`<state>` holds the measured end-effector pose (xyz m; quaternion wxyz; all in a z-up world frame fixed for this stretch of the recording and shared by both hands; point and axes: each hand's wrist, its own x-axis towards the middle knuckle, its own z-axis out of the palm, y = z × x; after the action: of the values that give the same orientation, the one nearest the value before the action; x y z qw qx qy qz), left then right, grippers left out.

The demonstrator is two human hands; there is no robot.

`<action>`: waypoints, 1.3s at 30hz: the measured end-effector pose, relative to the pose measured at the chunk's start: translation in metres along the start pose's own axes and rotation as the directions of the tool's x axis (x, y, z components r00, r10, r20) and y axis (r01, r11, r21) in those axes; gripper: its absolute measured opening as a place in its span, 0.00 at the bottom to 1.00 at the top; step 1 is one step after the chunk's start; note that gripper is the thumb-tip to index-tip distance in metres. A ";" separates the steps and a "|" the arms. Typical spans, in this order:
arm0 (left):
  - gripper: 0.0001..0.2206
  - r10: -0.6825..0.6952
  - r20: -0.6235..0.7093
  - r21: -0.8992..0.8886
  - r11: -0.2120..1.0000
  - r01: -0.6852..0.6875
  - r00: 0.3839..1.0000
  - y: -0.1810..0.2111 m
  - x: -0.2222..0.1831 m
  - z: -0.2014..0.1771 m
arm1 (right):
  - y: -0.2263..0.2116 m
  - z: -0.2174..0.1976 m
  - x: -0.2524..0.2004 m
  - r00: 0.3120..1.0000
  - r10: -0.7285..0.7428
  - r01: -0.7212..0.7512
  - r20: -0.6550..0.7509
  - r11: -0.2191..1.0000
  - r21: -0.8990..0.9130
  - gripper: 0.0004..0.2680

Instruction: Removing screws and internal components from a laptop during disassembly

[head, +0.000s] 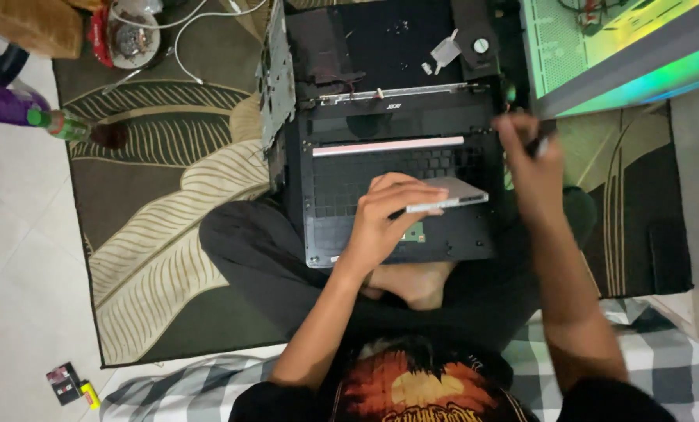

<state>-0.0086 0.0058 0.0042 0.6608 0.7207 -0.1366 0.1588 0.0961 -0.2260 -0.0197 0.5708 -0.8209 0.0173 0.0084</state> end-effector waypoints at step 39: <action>0.26 -0.579 -0.096 -0.371 0.776 0.510 0.810 0.002 -0.001 -0.017 | -0.006 0.022 -0.097 0.998 0.048 -0.060 0.037 0.811 0.581 0.13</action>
<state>-0.0117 0.0227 0.0069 0.7990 0.5886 0.1230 0.0080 -0.0004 -0.2019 -0.0182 0.7940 -0.6061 0.0366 0.0272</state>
